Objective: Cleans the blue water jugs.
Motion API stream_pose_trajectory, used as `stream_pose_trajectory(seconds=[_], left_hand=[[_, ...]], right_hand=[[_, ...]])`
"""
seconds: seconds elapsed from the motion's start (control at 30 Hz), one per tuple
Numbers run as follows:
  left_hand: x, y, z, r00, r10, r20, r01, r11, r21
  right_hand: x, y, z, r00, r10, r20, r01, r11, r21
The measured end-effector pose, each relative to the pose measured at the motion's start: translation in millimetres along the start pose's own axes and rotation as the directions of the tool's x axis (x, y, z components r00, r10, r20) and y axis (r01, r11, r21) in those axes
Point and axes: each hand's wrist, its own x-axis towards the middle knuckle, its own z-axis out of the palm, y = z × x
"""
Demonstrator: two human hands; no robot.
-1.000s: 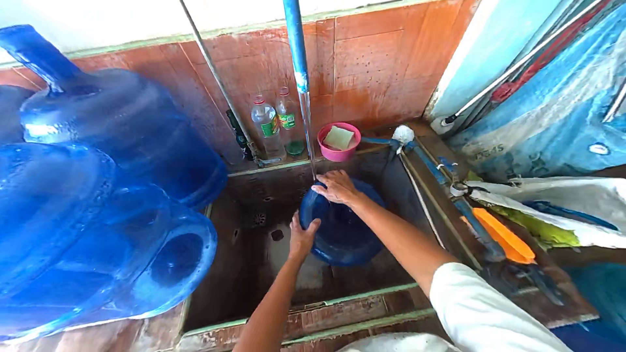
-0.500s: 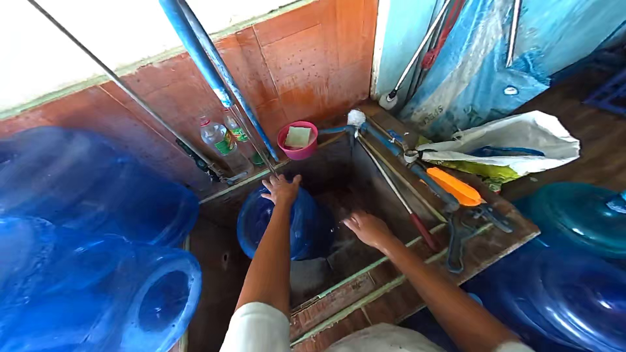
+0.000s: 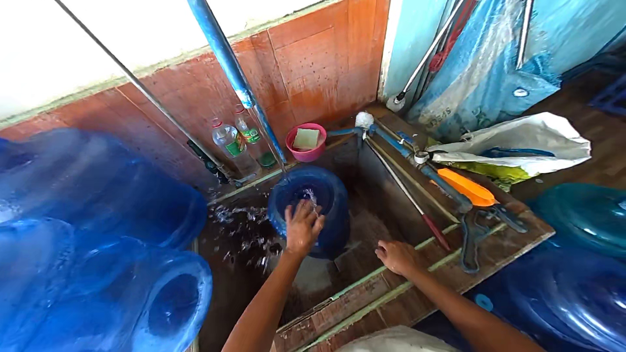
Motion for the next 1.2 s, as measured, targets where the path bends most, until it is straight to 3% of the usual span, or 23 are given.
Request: stream_pose_trajectory(seconds=[0.03,0.07,0.13,0.17,0.2,0.27,0.3,0.37,0.4,0.43,0.47,0.57,0.63,0.7,0.83,0.9,0.97,1.03,1.13,1.17,1.2], left_hand=[[-1.8,-9.3,-4.2,0.988,-0.144,-0.061,0.143,0.989,-0.026],[-0.4,-17.1,-9.4,0.932,-0.354,-0.073,0.347,0.933,-0.097],[10.2,-28.8,-15.1,0.714,-0.700,0.007,0.657,0.666,-0.352],[13.3,-32.4,-14.8,0.632,-0.772,0.069,0.706,0.537,-0.461],[14.3,-34.5,-15.5,0.616,-0.776,0.132,0.709,0.474,-0.523],[14.9,-34.6,-18.3,0.698,-0.679,0.229,0.664,0.492,-0.563],[17.5,-34.3,-19.6,0.745,-0.619,0.248,0.633,0.540,-0.554],[25.7,-35.8,-23.4,0.809,-0.524,0.266,0.579,0.635,-0.511],[31.3,-36.6,-25.5,0.822,-0.502,0.269,0.567,0.679,-0.467],[37.4,-37.5,-28.6,0.827,-0.484,0.287,0.563,0.712,-0.421],[42.9,-38.5,-31.5,0.826,-0.467,0.317,0.562,0.730,-0.388],[53.3,-39.3,-37.4,0.828,-0.393,0.399,0.541,0.745,-0.390],[58.2,-44.5,-39.9,0.834,-0.346,0.429,0.517,0.762,-0.390],[70.0,-56.3,-42.6,0.823,-0.356,0.442,0.502,0.820,-0.275],[101.2,-52.0,-43.1,0.764,-0.520,0.381,0.491,0.852,0.179],[111.7,-50.5,-35.2,0.759,-0.586,0.285,0.523,0.808,0.269],[121.2,-53.6,-24.9,0.697,-0.691,0.191,0.653,0.722,0.229],[120.3,-47.8,-14.9,0.677,-0.730,0.095,0.709,0.682,0.180],[91.0,-35.3,-7.7,0.874,-0.484,-0.036,0.481,0.874,-0.071],[86.0,-38.9,-6.8,0.883,-0.463,-0.080,0.451,0.882,-0.135],[85.6,-45.0,-9.3,0.846,-0.527,-0.081,0.513,0.846,-0.144]], right_hand=[[0.1,0.0,0.2,1.000,0.005,0.002,-0.005,1.000,-0.001],[1.0,0.5,0.7,1.000,0.009,0.003,-0.009,1.000,0.002],[2.9,1.6,1.3,1.000,0.020,0.006,-0.020,0.999,0.026],[3.3,2.8,2.7,1.000,0.023,0.000,-0.023,0.998,0.053],[3.0,4.2,4.0,0.999,0.019,-0.033,-0.016,0.993,0.115],[-1.4,3.4,6.8,0.969,-0.010,-0.246,0.099,0.930,0.353],[-3.7,-3.7,5.7,0.909,-0.034,-0.416,0.233,0.868,0.438],[-4.2,-30.1,-4.0,0.702,-0.112,-0.704,0.486,0.798,0.358],[-0.3,-44.4,-13.8,0.608,-0.188,-0.771,0.561,0.789,0.250],[5.8,-59.2,-27.2,0.558,-0.275,-0.783,0.598,0.787,0.149],[13.2,-74.5,-43.4,0.555,-0.358,-0.751,0.607,0.792,0.071],[50.7,-117.2,-97.3,0.691,-0.475,-0.545,0.552,0.833,-0.027],[77.1,-136.9,-117.4,0.799,-0.426,-0.425,0.496,0.866,0.066],[83.4,-149.0,-121.2,0.869,-0.358,-0.342,0.432,0.886,0.170],[46.5,-150.7,-109.6,0.900,-0.364,-0.241,0.416,0.882,0.220],[39.0,-128.9,-98.4,0.872,-0.448,-0.194,0.487,0.829,0.275],[46.1,-96.9,-79.6,0.852,-0.481,-0.207,0.523,0.779,0.345],[47.8,-59.5,-63.4,0.906,-0.387,-0.172,0.423,0.838,0.345],[37.4,-8.4,-44.5,0.980,-0.190,-0.066,0.201,0.930,0.307],[32.2,3.5,-36.4,0.989,-0.145,-0.018,0.144,0.947,0.288],[27.2,10.5,-27.2,0.993,-0.113,0.042,0.098,0.959,0.265]])
